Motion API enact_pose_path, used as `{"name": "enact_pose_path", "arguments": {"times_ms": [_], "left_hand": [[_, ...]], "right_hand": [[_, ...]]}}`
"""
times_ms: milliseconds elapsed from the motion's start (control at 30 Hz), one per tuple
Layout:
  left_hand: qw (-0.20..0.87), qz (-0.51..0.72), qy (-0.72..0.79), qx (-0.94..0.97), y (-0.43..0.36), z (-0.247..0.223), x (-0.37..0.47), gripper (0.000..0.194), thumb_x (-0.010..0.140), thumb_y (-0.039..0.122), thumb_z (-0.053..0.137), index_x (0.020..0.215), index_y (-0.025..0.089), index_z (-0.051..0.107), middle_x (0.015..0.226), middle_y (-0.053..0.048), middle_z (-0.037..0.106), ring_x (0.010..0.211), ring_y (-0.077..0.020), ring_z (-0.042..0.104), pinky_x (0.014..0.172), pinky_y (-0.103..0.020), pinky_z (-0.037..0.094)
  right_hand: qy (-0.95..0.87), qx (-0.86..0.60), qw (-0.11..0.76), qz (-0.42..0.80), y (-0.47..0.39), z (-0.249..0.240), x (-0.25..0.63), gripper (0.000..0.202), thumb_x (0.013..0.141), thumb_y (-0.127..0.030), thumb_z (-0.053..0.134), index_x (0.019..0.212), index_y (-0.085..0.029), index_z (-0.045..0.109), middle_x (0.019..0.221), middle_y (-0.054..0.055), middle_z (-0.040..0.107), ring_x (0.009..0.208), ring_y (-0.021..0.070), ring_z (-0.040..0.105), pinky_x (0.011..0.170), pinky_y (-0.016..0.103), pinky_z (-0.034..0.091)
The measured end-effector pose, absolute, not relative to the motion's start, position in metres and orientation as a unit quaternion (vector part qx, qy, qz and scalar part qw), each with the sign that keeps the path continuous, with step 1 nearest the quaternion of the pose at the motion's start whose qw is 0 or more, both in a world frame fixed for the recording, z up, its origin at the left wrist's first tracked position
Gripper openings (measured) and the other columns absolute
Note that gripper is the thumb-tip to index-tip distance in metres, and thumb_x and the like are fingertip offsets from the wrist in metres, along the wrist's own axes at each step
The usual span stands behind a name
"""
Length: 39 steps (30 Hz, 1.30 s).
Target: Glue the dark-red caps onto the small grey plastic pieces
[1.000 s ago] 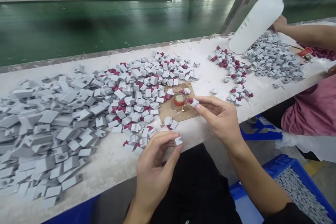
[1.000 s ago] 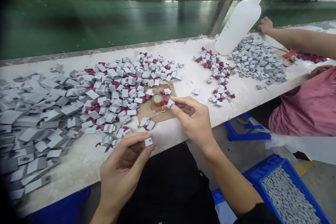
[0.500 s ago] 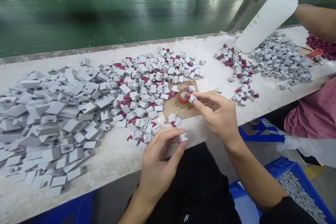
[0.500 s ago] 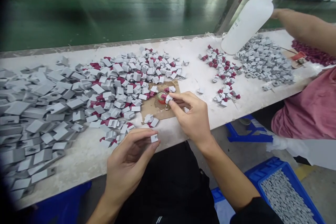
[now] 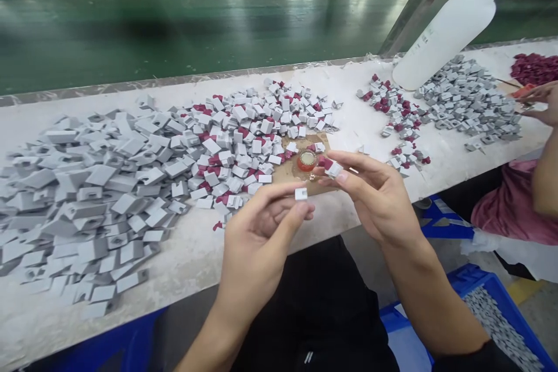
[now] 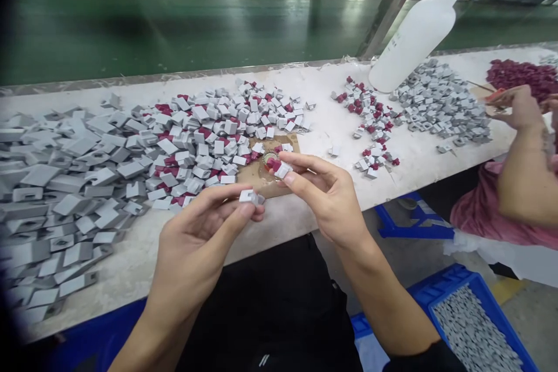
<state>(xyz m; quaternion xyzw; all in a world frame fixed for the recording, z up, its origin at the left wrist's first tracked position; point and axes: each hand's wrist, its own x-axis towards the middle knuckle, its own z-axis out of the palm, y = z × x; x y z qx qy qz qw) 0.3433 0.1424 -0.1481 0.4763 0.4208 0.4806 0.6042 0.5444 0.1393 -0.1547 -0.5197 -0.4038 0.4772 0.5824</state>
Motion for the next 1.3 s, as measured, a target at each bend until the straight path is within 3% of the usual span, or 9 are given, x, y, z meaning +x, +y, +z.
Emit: {"name": "enact_pose_path", "arguments": {"times_ms": [167,500,733,1000,1167,1300], "left_hand": [[0.621,0.488,0.406,0.459,0.158,-0.15,0.355,0.017,0.103,0.027,0.093,0.118,0.021,0.09,0.105,-0.005,0.09,0.093,-0.0191,0.089,0.091,-0.027,0.075],[0.642,0.483,0.399,0.442,0.155,-0.158,0.365,0.021,0.101,0.034,0.097,0.118,0.022,0.093,0.121,-0.009,0.09,0.099,-0.0224,0.089,0.096,-0.033,0.077],[0.624,0.451,0.406,0.492,0.158,-0.153,0.36,0.023,0.098,0.037,0.098,0.114,0.021,0.092,0.109,-0.009,0.09,0.093,-0.0229,0.088,0.09,-0.033,0.077],[0.616,0.407,0.392,0.549,0.167,-0.125,0.349,0.015,0.098,0.034,0.095,0.107,0.022,0.091,0.096,-0.006,0.088,0.081,-0.0207,0.085,0.077,-0.028,0.075],[0.637,0.374,0.379,0.558,0.183,-0.105,0.35,0.015,0.096,0.032,0.096,0.101,0.021,0.088,0.09,-0.006,0.086,0.076,-0.0211,0.085,0.075,-0.029,0.074],[0.65,0.343,0.391,0.554,0.197,-0.096,0.356,0.021,0.097,0.039,0.096,0.103,0.021,0.088,0.085,-0.007,0.086,0.077,-0.0251,0.086,0.077,-0.035,0.076]], "right_hand": [[-0.367,-0.479,0.572,0.556,0.132,-0.148,0.546,0.029,0.094,-0.047,0.101,0.117,-0.033,0.092,0.118,0.003,0.092,0.116,0.0304,0.089,0.114,0.058,0.072],[-0.353,-0.487,0.588,0.541,0.12,-0.155,0.549,0.02,0.094,-0.038,0.101,0.113,-0.034,0.096,0.117,0.003,0.094,0.114,0.0283,0.09,0.108,0.049,0.074],[-0.421,-0.491,0.566,0.512,0.118,-0.147,0.55,0.015,0.098,-0.031,0.097,0.113,-0.032,0.097,0.113,0.004,0.093,0.107,0.0253,0.09,0.099,0.04,0.076],[-0.416,-0.444,0.564,0.558,0.124,-0.129,0.548,0.015,0.097,-0.038,0.099,0.108,-0.029,0.097,0.102,0.006,0.091,0.09,0.0228,0.088,0.087,0.039,0.077],[-0.423,-0.442,0.563,0.555,0.131,-0.123,0.556,0.011,0.097,-0.03,0.098,0.108,-0.028,0.097,0.105,0.006,0.092,0.1,0.0225,0.089,0.092,0.034,0.074],[-0.416,-0.454,0.563,0.551,0.139,-0.122,0.563,0.012,0.099,-0.033,0.096,0.11,-0.029,0.097,0.111,0.007,0.093,0.104,0.0257,0.09,0.094,0.038,0.075]]}}
